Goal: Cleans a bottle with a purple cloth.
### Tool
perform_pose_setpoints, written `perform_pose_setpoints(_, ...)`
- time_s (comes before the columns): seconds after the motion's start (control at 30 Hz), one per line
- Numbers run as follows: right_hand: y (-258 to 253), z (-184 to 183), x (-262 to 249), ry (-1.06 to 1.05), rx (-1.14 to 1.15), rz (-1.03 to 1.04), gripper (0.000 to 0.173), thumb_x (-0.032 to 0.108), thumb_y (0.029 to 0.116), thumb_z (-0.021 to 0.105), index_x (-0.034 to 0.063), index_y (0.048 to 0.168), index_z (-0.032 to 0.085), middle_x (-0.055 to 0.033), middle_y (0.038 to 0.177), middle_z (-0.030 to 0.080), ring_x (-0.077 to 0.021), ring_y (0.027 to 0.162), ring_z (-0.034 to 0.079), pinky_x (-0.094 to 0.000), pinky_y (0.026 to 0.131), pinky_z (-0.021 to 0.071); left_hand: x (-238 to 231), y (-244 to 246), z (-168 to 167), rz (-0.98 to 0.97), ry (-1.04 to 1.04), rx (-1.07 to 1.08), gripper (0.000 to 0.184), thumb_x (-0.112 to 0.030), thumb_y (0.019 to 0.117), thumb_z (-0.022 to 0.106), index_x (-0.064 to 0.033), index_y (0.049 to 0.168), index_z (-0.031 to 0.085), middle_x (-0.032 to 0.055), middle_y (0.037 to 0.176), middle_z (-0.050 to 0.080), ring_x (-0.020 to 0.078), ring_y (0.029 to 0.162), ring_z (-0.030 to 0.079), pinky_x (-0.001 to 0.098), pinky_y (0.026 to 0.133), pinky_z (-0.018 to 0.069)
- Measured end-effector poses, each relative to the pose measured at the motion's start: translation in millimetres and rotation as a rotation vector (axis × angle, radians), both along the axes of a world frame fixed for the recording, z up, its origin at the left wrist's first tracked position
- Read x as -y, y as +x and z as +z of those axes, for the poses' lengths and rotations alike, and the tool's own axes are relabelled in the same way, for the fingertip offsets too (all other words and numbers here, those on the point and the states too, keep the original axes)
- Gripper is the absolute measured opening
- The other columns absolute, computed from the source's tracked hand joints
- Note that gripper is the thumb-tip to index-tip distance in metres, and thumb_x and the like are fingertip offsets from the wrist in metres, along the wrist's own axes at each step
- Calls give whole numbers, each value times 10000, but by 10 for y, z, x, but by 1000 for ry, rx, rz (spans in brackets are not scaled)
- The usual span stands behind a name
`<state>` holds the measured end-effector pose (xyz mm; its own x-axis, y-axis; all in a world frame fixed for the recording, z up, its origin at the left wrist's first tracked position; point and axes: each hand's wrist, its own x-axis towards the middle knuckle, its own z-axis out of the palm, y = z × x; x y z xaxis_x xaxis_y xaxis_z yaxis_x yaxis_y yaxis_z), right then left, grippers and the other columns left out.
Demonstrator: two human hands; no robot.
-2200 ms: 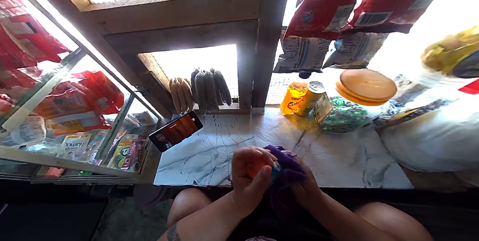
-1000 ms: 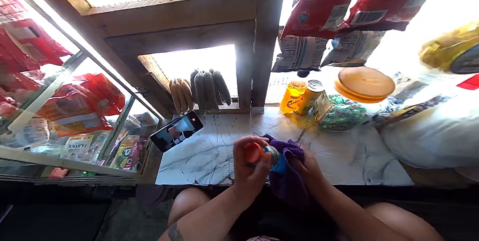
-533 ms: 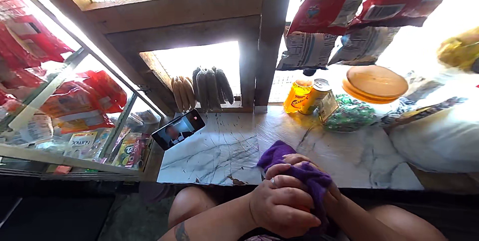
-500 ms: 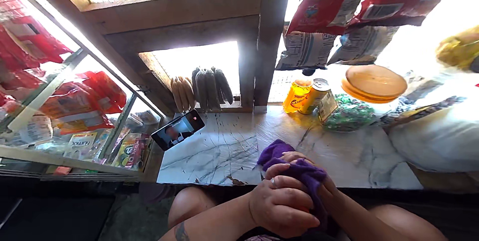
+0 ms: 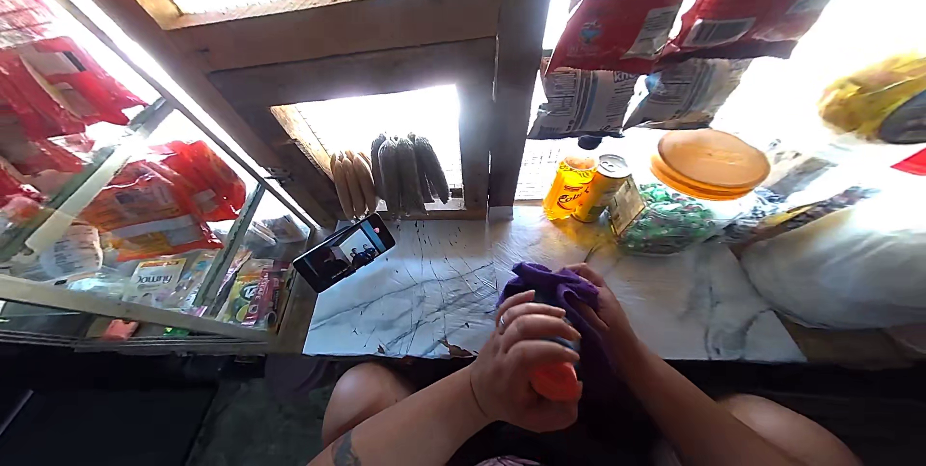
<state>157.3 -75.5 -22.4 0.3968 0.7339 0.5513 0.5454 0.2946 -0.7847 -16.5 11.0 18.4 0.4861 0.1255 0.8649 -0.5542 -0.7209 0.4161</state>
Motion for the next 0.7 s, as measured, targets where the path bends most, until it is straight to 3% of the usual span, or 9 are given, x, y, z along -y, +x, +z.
perform_pose_setpoints(0.13, -273, 197, 151, 153, -59, 105, 365, 418, 1065, 456, 122, 1127, 660, 45, 1160, 632, -4, 1168, 562, -225, 1052, 455, -20, 2, 5, -1, -104, -11, 475, -277, 868, 701, -185, 1282, 487, 52, 1275, 570, 242, 1291, 524, 479, 1157, 377)
perform_pose_setpoints(0.2, -355, 264, 203, 225, -70, 157, 308, 388, 1072, 447, 168, 1157, 646, 66, 1183, 618, -31, 1184, 571, -254, 1057, 473, -18, -10, -9, -19, -97, -8, 446, -282, 863, 708, -181, 1247, 503, 59, 1283, 568, 255, 1303, 513, 495, 1163, 364)
perform_pose_setpoints(0.37, -264, 134, 148, 194, 3, 114, 376, 418, 1077, 421, 125, 1157, 643, 45, 1166, 638, 1, 1176, 572, -221, 1060, 464, -3, -34, -20, -3, -74, -4, 377, -262, 862, 711, -190, 1176, 515, 39, 1307, 562, 244, 1330, 498, 499, 1181, 344)
perform_pose_setpoints(0.43, -193, 45, 95, 161, 38, 44, 417, 399, 1079, 427, 42, 1141, 634, -14, 1143, 637, 24, 1162, 553, -175, 1049, 429, -18, -26, -2, 20, -67, -13, 366, -264, 871, 696, -191, 1180, 512, 39, 1310, 559, 240, 1332, 500, 495, 1179, 346)
perform_pose_setpoints(0.53, -115, -21, 29, 97, 96, -49, 448, 355, 1068, 466, -58, 1072, 641, -127, 1076, 647, -32, 1115, 572, -169, 1030, 416, -46, -17, 24, 40, -92, -21, 369, -256, 879, 685, -185, 1194, 508, 47, 1301, 566, 241, 1332, 502, 485, 1173, 356)
perform_pose_setpoints(0.7, -100, -33, -1, 11, 112, -169, 376, 276, 1015, 532, -67, 1015, 688, -175, 1030, 672, -112, 1063, 605, -205, 1000, 433, -137, -3, 32, 48, -158, -27, 393, -250, 881, 678, -184, 1224, 497, 55, 1306, 565, 243, 1333, 504, 462, 1161, 379)
